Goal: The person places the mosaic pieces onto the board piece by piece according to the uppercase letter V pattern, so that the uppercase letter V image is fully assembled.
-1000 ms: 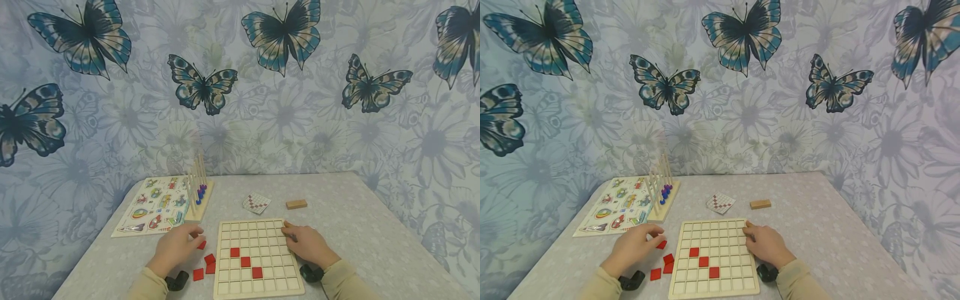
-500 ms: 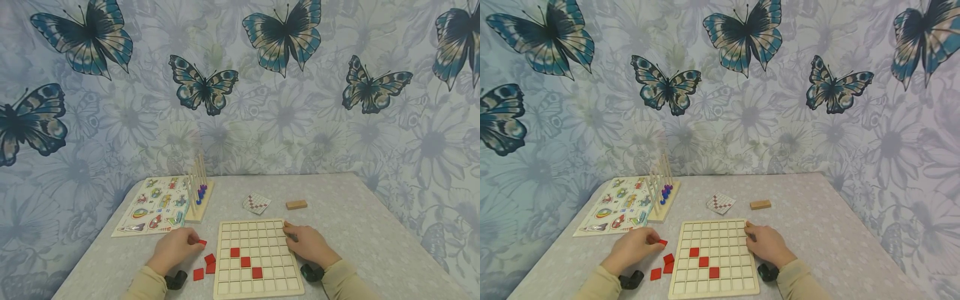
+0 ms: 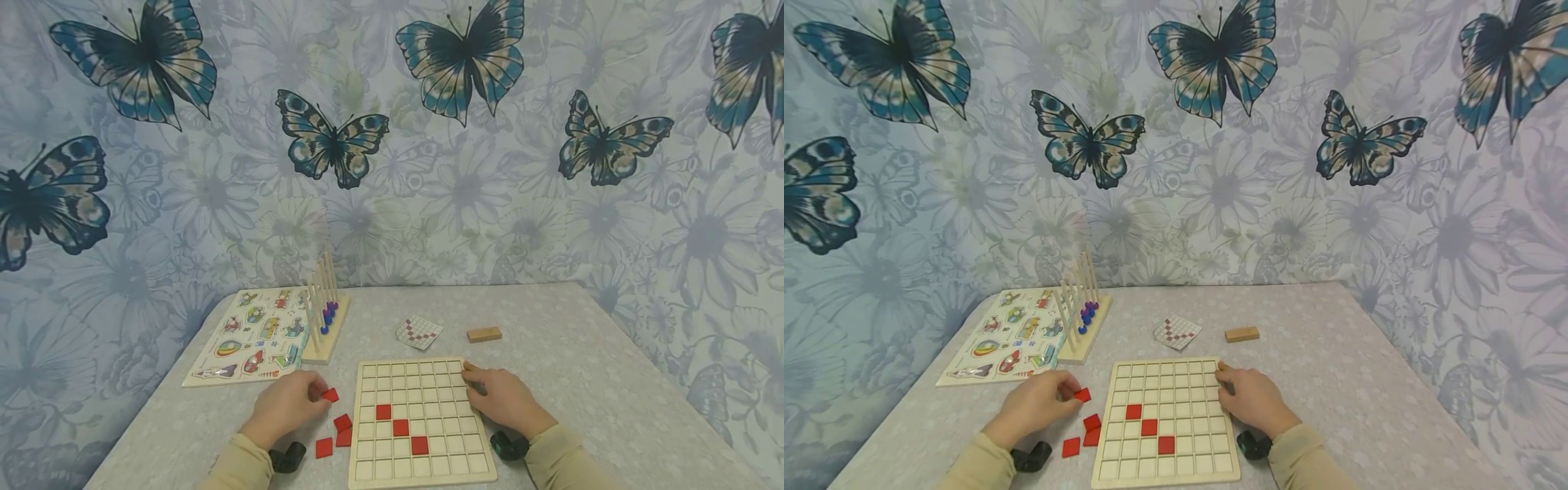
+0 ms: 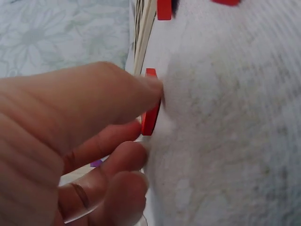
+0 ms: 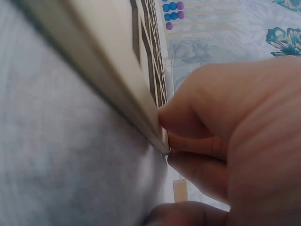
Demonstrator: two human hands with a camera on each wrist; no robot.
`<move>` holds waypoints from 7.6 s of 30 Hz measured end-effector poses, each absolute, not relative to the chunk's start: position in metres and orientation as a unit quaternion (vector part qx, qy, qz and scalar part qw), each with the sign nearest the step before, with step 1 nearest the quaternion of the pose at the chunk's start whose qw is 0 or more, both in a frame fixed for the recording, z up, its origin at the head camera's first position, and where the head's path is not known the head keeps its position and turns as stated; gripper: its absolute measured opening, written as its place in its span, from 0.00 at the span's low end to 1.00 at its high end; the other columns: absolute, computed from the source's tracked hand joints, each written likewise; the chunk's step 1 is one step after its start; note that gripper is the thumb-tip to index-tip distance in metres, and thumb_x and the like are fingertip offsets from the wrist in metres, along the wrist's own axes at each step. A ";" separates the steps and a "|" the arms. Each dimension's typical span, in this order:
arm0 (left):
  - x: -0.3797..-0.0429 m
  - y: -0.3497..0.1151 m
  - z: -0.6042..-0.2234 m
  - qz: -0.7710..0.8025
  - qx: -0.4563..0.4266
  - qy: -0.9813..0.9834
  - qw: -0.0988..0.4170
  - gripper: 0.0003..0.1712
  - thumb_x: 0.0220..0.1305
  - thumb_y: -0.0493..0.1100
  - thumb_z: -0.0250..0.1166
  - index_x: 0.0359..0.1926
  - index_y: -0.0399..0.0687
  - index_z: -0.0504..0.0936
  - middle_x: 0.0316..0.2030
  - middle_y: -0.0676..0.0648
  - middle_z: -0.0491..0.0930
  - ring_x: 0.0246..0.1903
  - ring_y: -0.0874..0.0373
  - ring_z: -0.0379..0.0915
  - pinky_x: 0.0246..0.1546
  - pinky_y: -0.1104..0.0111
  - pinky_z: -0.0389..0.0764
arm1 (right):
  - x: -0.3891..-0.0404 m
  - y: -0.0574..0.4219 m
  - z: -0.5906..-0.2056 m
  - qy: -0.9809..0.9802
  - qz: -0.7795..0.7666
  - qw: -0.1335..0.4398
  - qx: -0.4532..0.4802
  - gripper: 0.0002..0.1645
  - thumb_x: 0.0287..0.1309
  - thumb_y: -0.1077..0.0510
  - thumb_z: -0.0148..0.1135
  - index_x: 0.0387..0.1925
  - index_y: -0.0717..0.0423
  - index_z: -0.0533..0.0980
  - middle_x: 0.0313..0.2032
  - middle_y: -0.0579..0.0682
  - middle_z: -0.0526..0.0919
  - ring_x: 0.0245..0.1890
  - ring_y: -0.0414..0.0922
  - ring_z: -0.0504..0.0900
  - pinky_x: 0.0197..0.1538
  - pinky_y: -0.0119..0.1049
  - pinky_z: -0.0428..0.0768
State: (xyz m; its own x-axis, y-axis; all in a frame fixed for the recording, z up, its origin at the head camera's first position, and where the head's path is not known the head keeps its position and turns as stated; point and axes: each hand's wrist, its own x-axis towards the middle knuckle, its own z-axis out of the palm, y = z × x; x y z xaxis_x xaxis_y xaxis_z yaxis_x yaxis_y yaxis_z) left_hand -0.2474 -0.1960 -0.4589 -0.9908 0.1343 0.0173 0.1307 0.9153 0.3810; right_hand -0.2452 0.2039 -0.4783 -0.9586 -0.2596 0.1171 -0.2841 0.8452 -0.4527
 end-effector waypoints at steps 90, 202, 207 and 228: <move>-0.246 -0.161 -0.479 0.306 0.261 0.915 -0.038 0.03 0.63 0.47 0.75 0.39 0.60 0.92 0.43 0.60 0.86 0.23 0.74 0.68 0.26 0.73 0.72 | -0.242 0.204 -0.477 -0.952 0.249 0.041 0.170 0.22 0.66 0.59 0.63 0.61 0.58 0.81 0.67 0.54 0.78 0.16 0.36 0.60 0.26 0.32 0.67; -0.244 -0.190 -0.456 0.387 0.247 0.877 0.140 0.06 0.70 0.47 0.68 0.38 0.53 0.87 0.33 0.55 0.84 0.25 0.62 0.73 0.26 0.68 0.76 | -0.245 0.208 -0.481 -0.949 0.280 0.013 0.143 0.21 0.68 0.56 0.64 0.61 0.54 0.81 0.69 0.47 0.76 0.66 0.56 0.77 0.63 0.56 0.77; -0.244 -0.190 -0.455 0.393 0.255 0.873 0.136 0.06 0.71 0.49 0.67 0.39 0.55 0.87 0.33 0.55 0.84 0.23 0.63 0.73 0.26 0.68 0.77 | -0.246 0.208 -0.481 -0.949 0.278 0.013 0.149 0.22 0.69 0.56 0.64 0.61 0.54 0.81 0.69 0.48 0.76 0.66 0.56 0.77 0.64 0.56 0.77; -0.225 -0.107 -0.443 0.437 0.248 0.860 0.088 0.04 0.72 0.47 0.67 0.38 0.58 0.87 0.35 0.58 0.84 0.33 0.63 0.78 0.35 0.67 0.78 | -0.248 0.206 -0.480 -0.949 0.278 0.009 0.148 0.22 0.68 0.57 0.64 0.61 0.55 0.81 0.69 0.49 0.76 0.66 0.56 0.78 0.61 0.55 0.79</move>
